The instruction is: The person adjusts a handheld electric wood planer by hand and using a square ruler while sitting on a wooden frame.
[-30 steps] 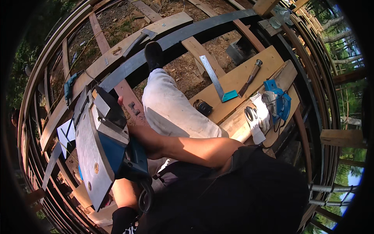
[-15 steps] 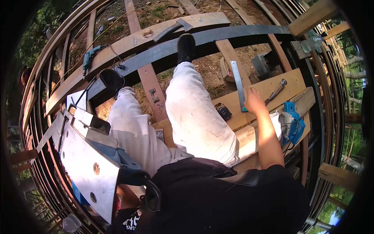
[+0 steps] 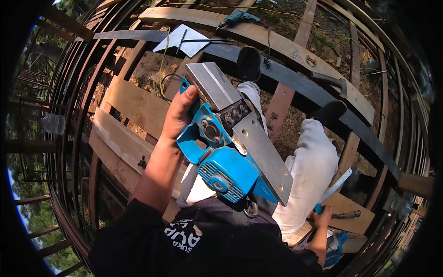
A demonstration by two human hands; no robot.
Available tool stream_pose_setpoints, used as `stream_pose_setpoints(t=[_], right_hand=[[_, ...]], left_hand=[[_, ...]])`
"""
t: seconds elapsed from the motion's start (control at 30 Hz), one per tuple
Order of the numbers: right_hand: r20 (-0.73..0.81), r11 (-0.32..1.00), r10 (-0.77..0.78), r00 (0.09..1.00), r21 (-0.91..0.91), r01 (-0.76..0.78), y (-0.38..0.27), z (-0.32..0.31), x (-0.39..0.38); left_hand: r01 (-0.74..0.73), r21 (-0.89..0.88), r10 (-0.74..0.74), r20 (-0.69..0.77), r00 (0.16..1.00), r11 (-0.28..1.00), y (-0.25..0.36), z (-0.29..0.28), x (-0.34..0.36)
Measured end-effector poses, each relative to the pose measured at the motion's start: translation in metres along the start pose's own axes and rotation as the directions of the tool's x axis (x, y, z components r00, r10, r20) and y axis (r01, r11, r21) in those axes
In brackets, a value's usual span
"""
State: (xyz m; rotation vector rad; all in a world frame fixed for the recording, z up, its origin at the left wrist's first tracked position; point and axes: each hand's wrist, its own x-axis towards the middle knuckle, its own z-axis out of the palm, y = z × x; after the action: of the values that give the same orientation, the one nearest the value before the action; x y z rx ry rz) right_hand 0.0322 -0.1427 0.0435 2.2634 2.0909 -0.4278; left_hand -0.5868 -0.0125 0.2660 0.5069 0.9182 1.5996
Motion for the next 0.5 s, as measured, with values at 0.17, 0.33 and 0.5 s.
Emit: stream_pose_setpoints(t=[0.17,0.33,0.5], right_hand=[[0.095,0.828,0.238,0.967,0.501,-0.253,0.008,-0.001,0.022],[-0.011,0.55,0.52,0.854,0.769,-0.325,0.025,-0.02,0.037],[-0.567,0.833,0.187,0.802,0.524,0.175,-0.087,-0.135,0.064]], left_hand=[[0.05,-0.069,-0.051,-0.014,0.999,0.996,-0.001,0.005,0.006],[0.031,-0.074,-0.03,0.021,0.999,0.997,-0.01,0.002,0.01],[-0.012,-0.015,0.012,0.029,0.999,1.0,-0.01,0.0,0.002]])
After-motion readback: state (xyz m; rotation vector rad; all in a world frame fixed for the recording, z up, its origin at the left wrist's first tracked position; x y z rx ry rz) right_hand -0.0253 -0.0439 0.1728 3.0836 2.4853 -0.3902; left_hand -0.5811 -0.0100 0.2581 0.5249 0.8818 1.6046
